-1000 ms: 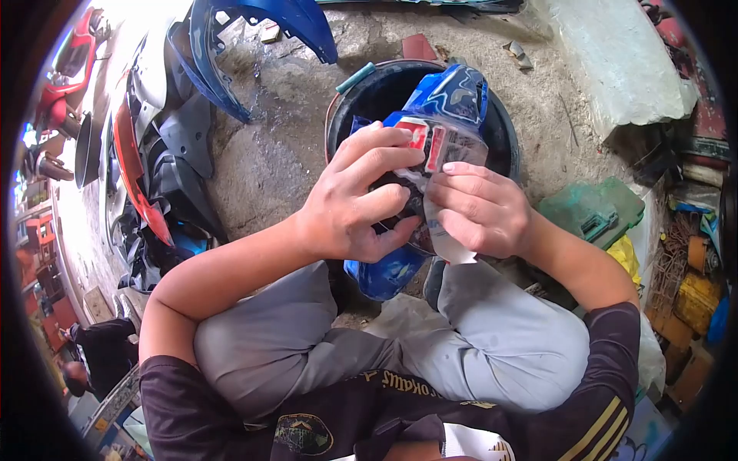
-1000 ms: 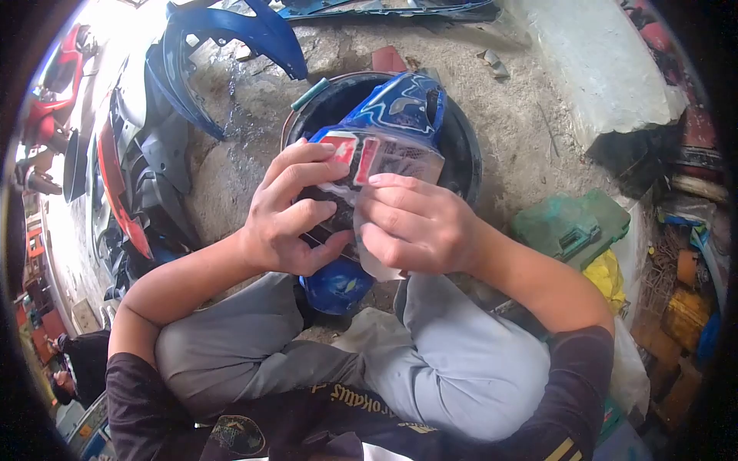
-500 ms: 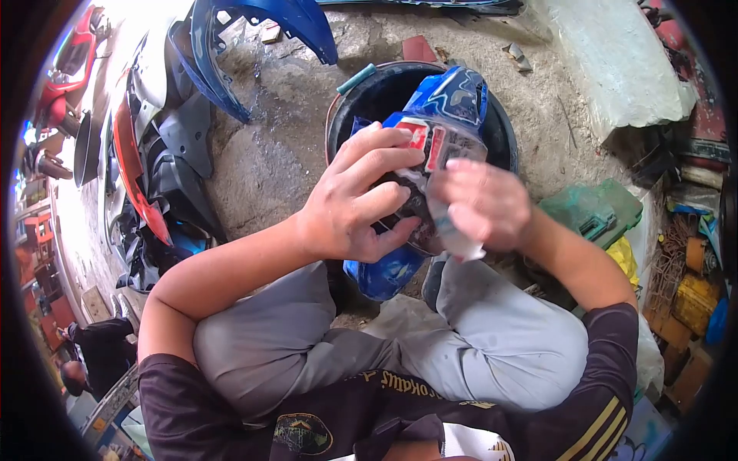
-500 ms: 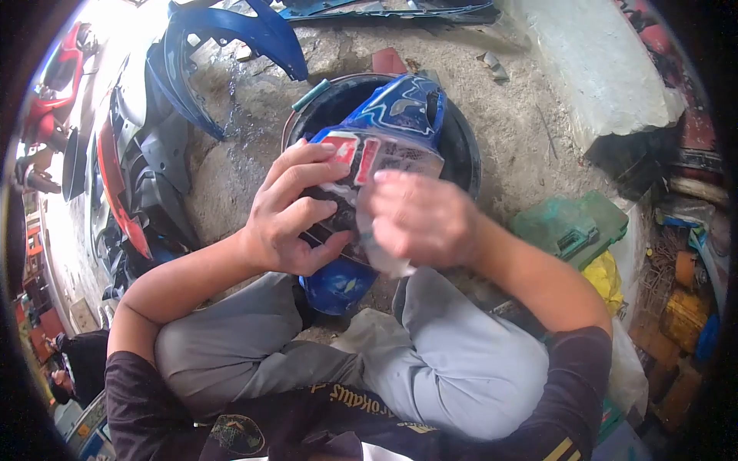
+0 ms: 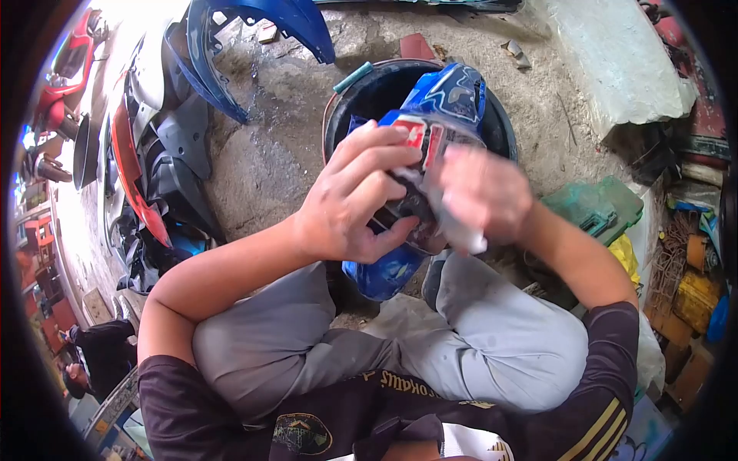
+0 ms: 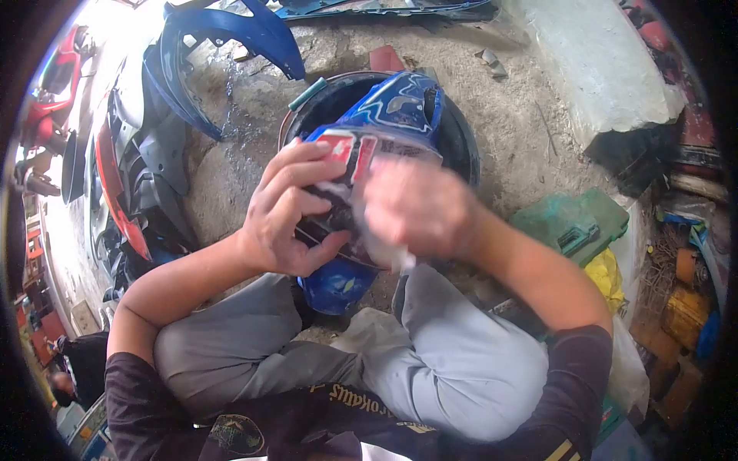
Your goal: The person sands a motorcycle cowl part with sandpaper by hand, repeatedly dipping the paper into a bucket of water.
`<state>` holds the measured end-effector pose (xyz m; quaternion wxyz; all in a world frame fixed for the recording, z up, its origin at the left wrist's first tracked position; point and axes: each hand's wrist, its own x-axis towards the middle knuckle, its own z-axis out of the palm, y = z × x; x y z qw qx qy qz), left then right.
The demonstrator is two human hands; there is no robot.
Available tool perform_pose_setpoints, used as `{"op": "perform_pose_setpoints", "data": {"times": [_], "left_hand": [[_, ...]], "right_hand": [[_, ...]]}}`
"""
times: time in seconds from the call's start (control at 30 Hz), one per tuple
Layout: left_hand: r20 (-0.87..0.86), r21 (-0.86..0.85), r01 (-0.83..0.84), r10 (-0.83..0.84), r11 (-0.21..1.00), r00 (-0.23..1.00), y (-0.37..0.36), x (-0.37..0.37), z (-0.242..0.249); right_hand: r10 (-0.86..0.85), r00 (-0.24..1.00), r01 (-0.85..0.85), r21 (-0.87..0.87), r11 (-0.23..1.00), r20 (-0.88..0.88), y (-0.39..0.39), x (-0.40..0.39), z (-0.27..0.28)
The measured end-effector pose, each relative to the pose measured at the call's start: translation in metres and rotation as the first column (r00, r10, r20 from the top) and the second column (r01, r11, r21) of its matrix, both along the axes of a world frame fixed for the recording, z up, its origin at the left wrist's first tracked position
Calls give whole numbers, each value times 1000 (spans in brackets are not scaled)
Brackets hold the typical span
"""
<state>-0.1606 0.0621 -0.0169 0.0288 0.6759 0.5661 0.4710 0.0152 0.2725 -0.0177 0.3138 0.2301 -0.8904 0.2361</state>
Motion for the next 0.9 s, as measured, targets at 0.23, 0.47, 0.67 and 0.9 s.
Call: {"op": "perform_pose_setpoints", "data": {"times": [0.23, 0.47, 0.67, 0.9], "left_hand": [[-12, -10, 20, -20, 1000, 1000, -2, -2, -5], [1, -10, 22, -22, 1000, 1000, -2, -2, -5], [-3, -14, 16, -16, 1000, 1000, -1, -1, -4], [14, 3, 7, -7, 1000, 1000, -2, 2, -4]], "right_hand": [[6, 998, -4, -44, 999, 57, 6, -1, -4], [8, 997, 1, -127, 992, 73, -2, -4, 2], [-57, 997, 62, -103, 993, 53, -6, -2, 1], [-81, 993, 92, -129, 987, 87, 1, -8, -4]]}}
